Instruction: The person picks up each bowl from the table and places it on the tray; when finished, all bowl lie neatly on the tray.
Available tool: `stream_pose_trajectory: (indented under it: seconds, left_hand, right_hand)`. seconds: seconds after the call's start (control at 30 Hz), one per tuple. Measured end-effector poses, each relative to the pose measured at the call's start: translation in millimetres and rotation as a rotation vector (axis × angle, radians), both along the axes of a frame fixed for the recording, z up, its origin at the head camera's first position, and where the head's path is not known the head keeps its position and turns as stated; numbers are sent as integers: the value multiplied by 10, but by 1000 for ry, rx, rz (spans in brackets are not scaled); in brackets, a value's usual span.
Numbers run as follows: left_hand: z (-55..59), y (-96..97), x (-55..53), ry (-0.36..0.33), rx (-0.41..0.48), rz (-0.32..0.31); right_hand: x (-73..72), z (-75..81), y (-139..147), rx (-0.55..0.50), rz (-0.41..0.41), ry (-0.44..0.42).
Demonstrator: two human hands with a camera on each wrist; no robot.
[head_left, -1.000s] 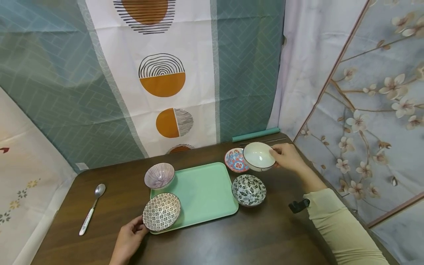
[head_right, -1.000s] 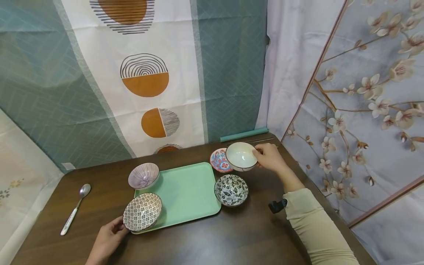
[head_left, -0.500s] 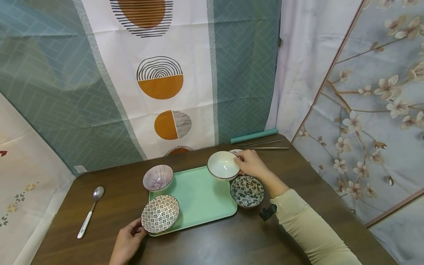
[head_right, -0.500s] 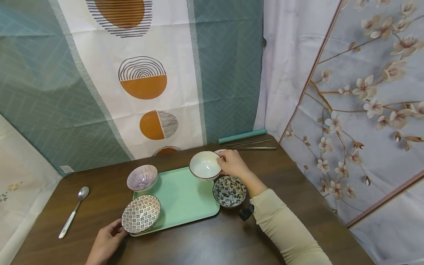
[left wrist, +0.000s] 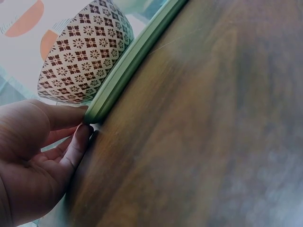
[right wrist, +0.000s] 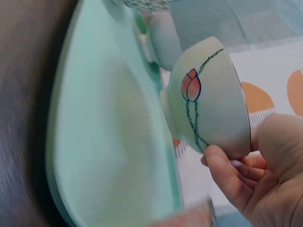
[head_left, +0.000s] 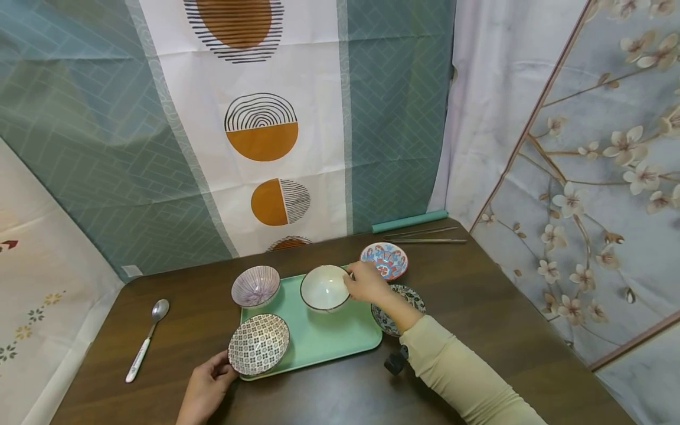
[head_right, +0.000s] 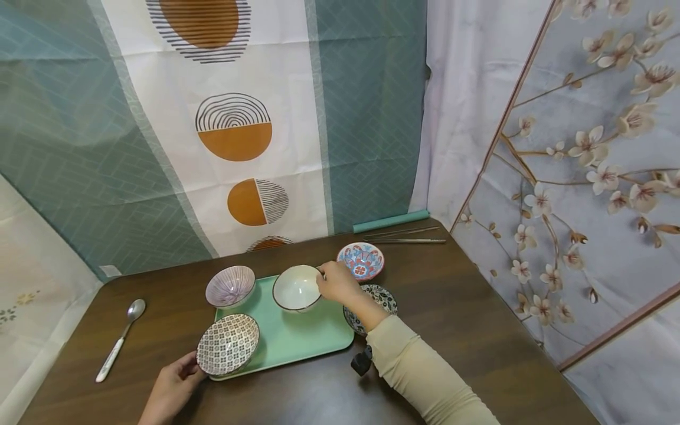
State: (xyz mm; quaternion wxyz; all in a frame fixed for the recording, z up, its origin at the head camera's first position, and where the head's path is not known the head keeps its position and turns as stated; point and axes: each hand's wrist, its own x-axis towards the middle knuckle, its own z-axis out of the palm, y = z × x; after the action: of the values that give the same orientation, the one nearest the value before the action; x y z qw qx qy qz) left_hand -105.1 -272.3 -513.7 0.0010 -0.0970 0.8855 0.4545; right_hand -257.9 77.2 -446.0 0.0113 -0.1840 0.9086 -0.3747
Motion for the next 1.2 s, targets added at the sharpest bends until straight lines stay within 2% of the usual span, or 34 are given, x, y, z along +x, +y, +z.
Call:
stream_pose_trajectory:
  seconds: [0.23,0.43,0.63,0.87,1.2]
  left_hand:
    - [-13,-3,-6,-5,-5,-2]
    - [1,3,-7,-14,-23,-1]
    - [6,-3,7,-17,-53,-4]
    - [4,17,-33,-10,-24,-4]
    - [19,2,0,-23,-1,-21]
  right_hand:
    - [28,-125,-248,68,-10,-28]
    - [35,-195,-396,50,-55,-70]
    - [76,-202,-490,10,-25,-119]
    - [104,-184,-536,-17,-9,-124]
    - [141,-182,-593,-13,17,-149]
